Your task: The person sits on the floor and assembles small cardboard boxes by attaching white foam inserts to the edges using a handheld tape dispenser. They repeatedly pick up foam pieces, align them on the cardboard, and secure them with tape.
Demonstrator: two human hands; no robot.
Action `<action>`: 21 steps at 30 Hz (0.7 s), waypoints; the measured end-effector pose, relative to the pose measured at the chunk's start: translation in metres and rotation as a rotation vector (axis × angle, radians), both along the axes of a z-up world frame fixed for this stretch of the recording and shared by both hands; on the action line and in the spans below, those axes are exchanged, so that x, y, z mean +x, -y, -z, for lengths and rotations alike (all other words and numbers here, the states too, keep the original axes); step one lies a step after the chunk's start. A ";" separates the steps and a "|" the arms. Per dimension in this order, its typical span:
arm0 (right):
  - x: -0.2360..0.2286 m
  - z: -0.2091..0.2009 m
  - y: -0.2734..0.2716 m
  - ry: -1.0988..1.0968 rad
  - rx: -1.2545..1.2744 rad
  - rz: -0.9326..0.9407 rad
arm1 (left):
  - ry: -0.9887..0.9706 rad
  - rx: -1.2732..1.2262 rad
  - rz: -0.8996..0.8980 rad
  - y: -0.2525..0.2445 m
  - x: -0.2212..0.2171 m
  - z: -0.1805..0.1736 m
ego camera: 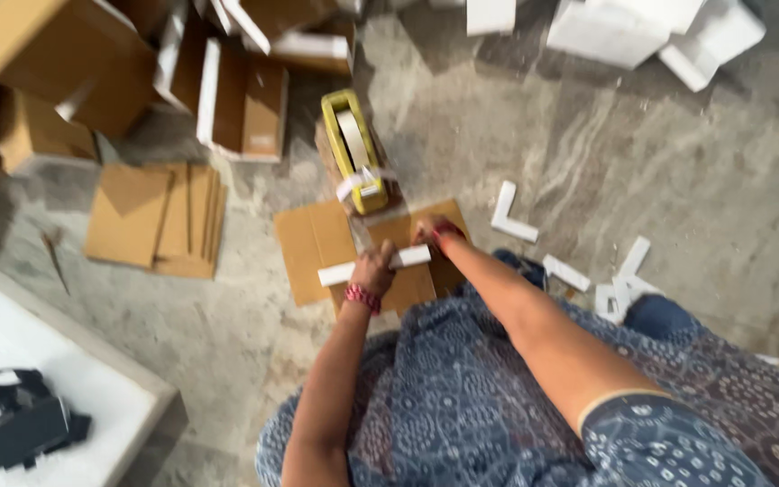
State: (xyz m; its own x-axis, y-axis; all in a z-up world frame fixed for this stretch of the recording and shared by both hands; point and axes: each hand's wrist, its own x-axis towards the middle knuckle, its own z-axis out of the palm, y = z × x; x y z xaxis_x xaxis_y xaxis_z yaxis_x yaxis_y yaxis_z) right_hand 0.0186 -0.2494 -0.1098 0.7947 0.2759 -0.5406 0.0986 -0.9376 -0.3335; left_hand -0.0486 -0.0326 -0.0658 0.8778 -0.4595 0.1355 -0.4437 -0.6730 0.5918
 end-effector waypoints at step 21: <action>-0.043 -0.068 0.026 0.351 -0.026 -0.146 | -0.153 -0.253 -0.386 -0.066 -0.002 0.013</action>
State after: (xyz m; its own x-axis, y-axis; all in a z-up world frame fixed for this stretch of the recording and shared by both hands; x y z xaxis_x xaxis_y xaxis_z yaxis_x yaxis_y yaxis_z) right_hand -0.0241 -0.2753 -0.0418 0.8861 0.3899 -0.2507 0.3361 -0.9129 -0.2318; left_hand -0.0509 0.0329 -0.0784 0.9962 -0.0660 0.0568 -0.0850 -0.5976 0.7973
